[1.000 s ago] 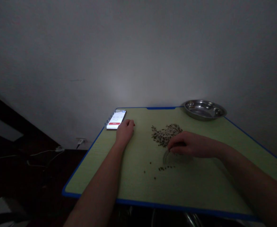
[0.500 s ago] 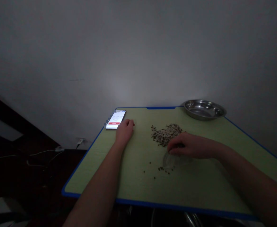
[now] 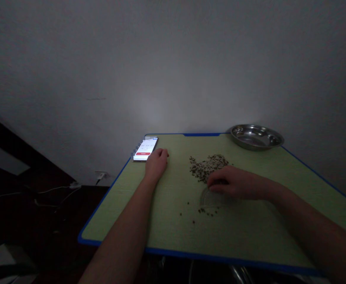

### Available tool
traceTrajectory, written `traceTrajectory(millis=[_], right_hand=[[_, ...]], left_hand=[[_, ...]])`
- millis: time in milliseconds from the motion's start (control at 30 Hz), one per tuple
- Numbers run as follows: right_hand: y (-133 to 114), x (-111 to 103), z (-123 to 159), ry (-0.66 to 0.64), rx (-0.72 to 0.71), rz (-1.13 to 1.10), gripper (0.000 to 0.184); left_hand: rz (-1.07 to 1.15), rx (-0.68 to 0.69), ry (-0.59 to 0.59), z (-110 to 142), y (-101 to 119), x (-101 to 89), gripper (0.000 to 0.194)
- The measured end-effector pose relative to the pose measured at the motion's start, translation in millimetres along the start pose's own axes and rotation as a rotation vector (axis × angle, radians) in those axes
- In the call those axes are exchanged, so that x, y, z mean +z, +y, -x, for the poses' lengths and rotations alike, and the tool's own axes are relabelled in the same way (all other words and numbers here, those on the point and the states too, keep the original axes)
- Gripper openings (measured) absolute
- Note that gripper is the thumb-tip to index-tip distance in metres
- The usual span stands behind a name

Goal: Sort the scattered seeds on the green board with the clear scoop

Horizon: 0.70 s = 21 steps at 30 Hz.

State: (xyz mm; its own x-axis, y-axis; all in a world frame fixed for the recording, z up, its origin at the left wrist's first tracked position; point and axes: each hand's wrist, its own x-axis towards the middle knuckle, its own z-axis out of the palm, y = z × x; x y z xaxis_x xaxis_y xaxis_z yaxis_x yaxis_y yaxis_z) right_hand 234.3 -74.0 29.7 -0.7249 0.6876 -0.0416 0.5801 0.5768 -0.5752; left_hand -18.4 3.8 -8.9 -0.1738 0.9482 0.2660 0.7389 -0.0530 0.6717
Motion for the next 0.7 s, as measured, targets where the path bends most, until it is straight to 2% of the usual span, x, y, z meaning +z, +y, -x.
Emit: traceTrajectory(millis=[467, 700], right_hand=[[-5.8, 12.0, -7.1, 0.102, 0.046, 0.044, 0.016], [3.0, 10.0, -7.5, 0.166, 0.096, 0.071, 0.014]], left_hand=[[-0.001, -0.004, 0.002, -0.8, -0.5, 0.8, 0.035], [-0.008, -0.008, -0.003, -1.5, -0.5, 0.6, 0.036]])
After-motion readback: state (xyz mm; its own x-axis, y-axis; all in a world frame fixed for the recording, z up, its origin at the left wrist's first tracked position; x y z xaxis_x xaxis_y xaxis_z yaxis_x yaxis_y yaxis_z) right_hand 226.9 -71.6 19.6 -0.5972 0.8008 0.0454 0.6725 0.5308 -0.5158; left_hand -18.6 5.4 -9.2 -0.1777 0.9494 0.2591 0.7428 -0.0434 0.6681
